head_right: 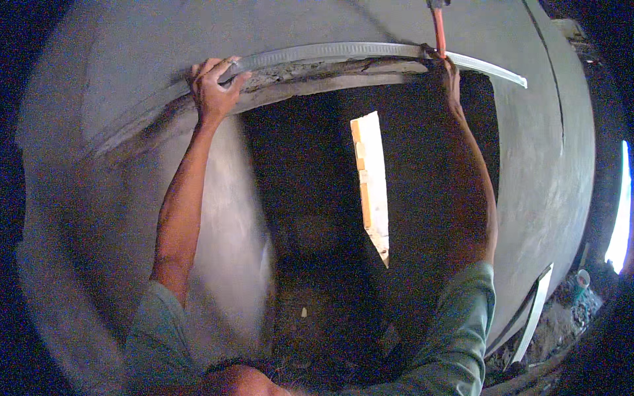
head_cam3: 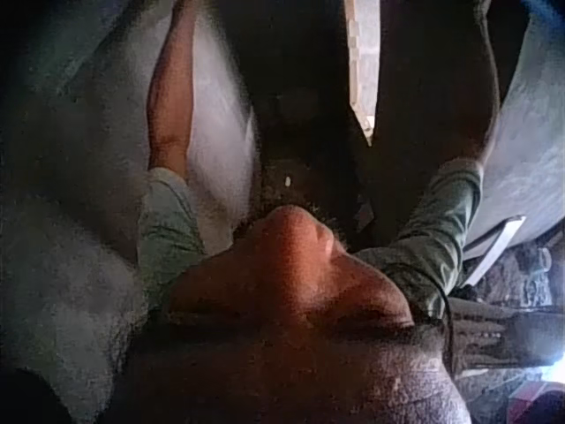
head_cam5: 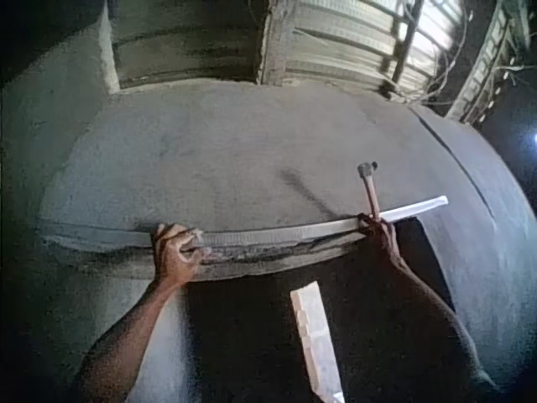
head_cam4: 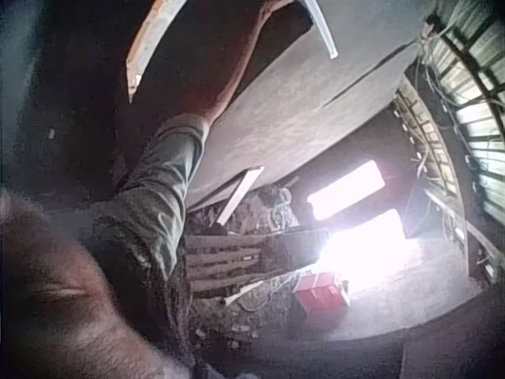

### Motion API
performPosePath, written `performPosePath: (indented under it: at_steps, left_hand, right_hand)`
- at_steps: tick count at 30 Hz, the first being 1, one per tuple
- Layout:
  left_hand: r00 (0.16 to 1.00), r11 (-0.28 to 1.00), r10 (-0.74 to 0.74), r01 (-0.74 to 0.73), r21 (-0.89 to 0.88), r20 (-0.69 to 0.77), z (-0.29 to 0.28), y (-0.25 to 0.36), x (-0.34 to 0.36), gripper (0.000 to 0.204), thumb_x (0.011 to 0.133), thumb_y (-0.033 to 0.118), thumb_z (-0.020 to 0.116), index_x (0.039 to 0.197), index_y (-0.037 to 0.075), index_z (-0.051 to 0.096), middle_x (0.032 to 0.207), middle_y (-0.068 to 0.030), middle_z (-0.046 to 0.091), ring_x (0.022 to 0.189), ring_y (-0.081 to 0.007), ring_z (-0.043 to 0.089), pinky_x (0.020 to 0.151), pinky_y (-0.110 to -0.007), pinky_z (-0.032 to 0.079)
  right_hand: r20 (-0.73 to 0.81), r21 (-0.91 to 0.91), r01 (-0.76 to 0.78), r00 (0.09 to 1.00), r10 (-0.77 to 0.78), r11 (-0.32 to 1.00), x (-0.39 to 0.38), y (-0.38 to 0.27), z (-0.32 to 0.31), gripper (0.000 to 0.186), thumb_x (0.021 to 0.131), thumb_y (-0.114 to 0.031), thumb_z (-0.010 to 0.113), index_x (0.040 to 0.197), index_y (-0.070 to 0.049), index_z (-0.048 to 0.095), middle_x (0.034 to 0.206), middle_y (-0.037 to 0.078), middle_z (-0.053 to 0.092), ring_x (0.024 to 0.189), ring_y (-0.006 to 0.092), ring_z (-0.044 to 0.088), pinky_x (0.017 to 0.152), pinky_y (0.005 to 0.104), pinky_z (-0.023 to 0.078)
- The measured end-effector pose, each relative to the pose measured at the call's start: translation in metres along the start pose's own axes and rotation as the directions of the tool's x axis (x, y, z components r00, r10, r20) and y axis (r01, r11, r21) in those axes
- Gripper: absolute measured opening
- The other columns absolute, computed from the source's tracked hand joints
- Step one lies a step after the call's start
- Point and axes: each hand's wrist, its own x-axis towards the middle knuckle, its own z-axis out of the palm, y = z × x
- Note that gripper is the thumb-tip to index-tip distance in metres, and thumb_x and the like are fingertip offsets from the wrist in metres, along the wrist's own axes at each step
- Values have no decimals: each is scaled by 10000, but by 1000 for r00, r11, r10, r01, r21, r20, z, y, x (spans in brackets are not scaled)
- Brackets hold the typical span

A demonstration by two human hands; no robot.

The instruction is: The person positions a long metal corner bead onto the top edge of a doorway and secures it into the concrete using a hammer.

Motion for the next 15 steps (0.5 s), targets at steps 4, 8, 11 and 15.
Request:
performPosePath:
  at_steps: [4,8,11,15]
  left_hand:
    - [997,996,-64,61,68,46,-16,-8,-5,357,619,333,818,907,141,731,853,-5,643,785,-232,536,787,-354,386]
    - [994,996,-75,71,53,76,-13,-13,-3,367,614,361,817,903,152,732,836,-12,640,830,-237,557,813,-364,389]
    - [991,996,-87,90,-27,97,-10,-21,-5,415,603,391,814,918,137,726,852,-35,636,858,-248,559,837,-391,381]
    - [996,995,-94,94,-47,-1,-2,-29,-12,407,553,327,835,895,136,724,839,-53,619,874,-279,538,870,-403,384]
  right_hand:
    - [150,133,-266,958,246,955,1,-64,12,394,849,-11,479,1216,-86,602,912,165,656,802,259,667,643,374,513]
    - [102,-59,43,994,-37,997,2,-62,3,393,835,-50,551,1224,-81,591,991,207,650,902,319,658,773,381,525]
    - [90,376,-222,975,202,900,3,-3,24,382,855,-31,498,1224,-74,586,1009,215,648,911,278,657,784,359,517]
    - [243,527,-333,941,236,782,1,-9,33,364,915,-58,492,1276,-67,543,1135,91,637,1008,179,605,808,293,492]
